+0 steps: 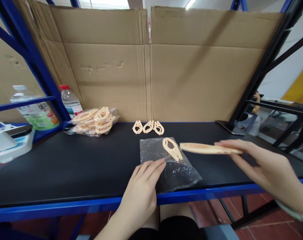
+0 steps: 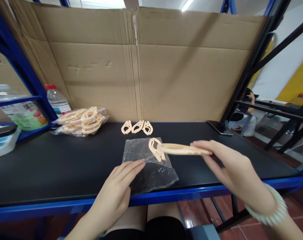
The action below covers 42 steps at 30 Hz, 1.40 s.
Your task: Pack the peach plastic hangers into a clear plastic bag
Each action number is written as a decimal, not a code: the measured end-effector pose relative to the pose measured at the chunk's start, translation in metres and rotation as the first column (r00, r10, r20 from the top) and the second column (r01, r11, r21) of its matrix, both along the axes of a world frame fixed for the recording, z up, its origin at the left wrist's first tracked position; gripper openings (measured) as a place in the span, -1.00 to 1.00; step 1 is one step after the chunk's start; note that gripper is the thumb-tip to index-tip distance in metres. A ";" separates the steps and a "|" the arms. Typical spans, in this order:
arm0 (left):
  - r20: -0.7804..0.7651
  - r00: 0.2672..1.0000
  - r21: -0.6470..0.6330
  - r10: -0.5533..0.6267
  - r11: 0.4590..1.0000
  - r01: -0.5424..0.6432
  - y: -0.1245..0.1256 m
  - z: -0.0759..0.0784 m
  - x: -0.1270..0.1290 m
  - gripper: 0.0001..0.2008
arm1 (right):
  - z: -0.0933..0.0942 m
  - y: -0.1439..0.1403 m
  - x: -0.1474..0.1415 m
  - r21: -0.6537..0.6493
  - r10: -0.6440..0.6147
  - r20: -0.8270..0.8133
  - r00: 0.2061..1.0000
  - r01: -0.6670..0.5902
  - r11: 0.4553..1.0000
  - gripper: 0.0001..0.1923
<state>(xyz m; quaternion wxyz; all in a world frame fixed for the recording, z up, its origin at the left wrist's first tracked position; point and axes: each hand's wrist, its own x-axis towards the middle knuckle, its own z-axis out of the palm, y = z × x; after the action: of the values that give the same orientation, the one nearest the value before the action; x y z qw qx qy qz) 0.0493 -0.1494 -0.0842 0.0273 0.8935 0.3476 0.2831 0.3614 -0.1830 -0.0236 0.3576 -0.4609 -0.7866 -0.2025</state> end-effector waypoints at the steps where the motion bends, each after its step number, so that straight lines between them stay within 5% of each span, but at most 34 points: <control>1: 0.002 1.000 0.011 0.005 1.000 -0.005 0.000 -0.001 0.001 -0.25 | 0.000 -0.012 -0.007 0.007 0.013 -0.022 1.000 -0.013 1.000 -0.70; 8: 0.032 0.999 0.050 0.012 0.999 -0.013 -0.001 -0.005 0.003 -0.23 | -0.018 -0.034 -0.064 -0.044 0.149 0.224 0.963 -0.143 0.989 -0.72; 16: 0.084 0.996 0.058 -0.021 0.998 0.016 -0.002 -0.003 0.003 -0.20 | -0.050 0.008 -0.133 0.041 0.181 0.340 0.923 -0.207 0.978 -0.66; 20: 0.045 0.999 0.038 -0.009 0.999 0.007 -0.002 -0.003 0.003 -0.18 | -0.057 0.028 -0.138 -0.086 0.197 0.363 0.911 -0.177 0.980 -0.74; 24: 0.004 1.000 0.013 -0.007 1.000 0.007 -0.002 -0.002 0.003 -0.15 | -0.052 0.039 -0.135 -0.260 0.280 0.354 0.892 -0.194 0.946 -0.65; 29: 0.005 1.000 0.002 0.002 1.000 -0.002 -0.001 0.000 0.002 -0.13 | -0.038 0.040 -0.130 -0.462 0.451 0.235 0.861 -0.309 0.831 -0.66; 35: 0.006 0.999 0.036 0.046 0.998 -0.047 -0.001 -0.004 0.003 -0.17 | 0.020 0.064 -0.113 -0.614 0.642 0.171 0.747 -0.429 0.663 -0.77; 39: 0.029 0.996 0.049 0.086 0.995 -0.088 0.000 -0.005 0.004 -0.18 | 0.033 0.144 -0.102 -0.236 0.270 0.361 0.893 -0.193 0.952 -0.67; 42: 0.047 0.993 0.030 0.107 0.994 -0.108 0.000 -0.004 0.005 -0.21 | 0.016 0.210 -0.100 -0.347 0.243 0.533 0.811 -0.053 0.936 -0.49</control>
<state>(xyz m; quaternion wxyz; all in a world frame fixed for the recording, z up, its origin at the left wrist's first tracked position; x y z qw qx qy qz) 0.0540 -0.1491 -0.0884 0.0054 0.8671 0.3899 0.3101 0.2614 0.0275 -0.0080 0.0436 -0.3672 -0.9129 -0.1728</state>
